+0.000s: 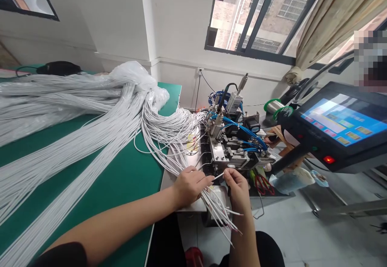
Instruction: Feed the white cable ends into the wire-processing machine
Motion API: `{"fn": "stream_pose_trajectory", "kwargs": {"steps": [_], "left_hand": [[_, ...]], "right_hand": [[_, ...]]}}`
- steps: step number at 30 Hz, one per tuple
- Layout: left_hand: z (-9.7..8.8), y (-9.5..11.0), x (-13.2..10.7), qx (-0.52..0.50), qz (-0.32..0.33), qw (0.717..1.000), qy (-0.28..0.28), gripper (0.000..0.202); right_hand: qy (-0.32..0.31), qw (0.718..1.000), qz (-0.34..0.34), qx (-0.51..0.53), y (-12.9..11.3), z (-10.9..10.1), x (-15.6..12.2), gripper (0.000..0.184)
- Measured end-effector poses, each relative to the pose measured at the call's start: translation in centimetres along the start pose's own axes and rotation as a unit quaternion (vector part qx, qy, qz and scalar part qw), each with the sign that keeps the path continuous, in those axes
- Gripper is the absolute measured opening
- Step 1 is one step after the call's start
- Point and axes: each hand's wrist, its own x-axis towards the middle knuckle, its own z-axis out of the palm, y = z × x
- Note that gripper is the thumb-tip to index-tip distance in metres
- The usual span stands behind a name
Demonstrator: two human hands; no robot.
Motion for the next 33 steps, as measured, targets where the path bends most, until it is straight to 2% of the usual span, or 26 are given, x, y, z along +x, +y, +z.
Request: {"fn": "stream_pose_trajectory", "kwargs": {"steps": [4,7,9,11,14,16,22,28,33], "left_hand": [[0.4,0.1,0.1,0.004,-0.004,1.000,-0.012,0.024],[0.8,0.0,0.0,-0.011,-0.022,0.999,-0.037,0.026],[0.8,-0.1,-0.1,-0.009,-0.032,0.997,-0.066,0.025],[0.6,-0.1,-0.1,0.002,-0.040,0.994,-0.102,0.029],[0.3,0.0,0.0,0.020,-0.047,0.987,-0.152,0.045],[0.1,0.1,0.2,0.024,-0.049,0.982,-0.180,0.051],[0.0,0.3,0.5,0.039,-0.059,0.965,-0.251,0.062],[0.0,0.4,0.9,0.053,-0.045,0.959,-0.275,0.069],[0.2,0.4,1.4,0.065,-0.039,0.956,-0.283,0.068]], "right_hand": [[-0.006,0.998,0.005,0.067,0.1,0.1,-0.2,0.020],[-0.026,0.998,-0.003,0.063,-0.3,-0.1,-0.5,0.020],[-0.027,0.999,-0.020,0.007,-0.6,-0.4,-0.7,0.019],[-0.014,0.993,-0.053,-0.100,-1.0,-0.8,-0.7,0.019],[-0.021,0.961,-0.108,-0.254,-1.1,-1.1,-0.5,0.019],[-0.048,0.948,-0.122,-0.291,-0.9,-1.2,-0.1,0.021],[-0.093,0.970,-0.082,-0.211,0.4,-1.1,0.5,0.024],[-0.049,0.980,-0.072,-0.176,0.7,-0.6,0.2,0.024],[-0.071,0.995,0.029,-0.064,1.3,-0.3,0.5,0.030]]}}
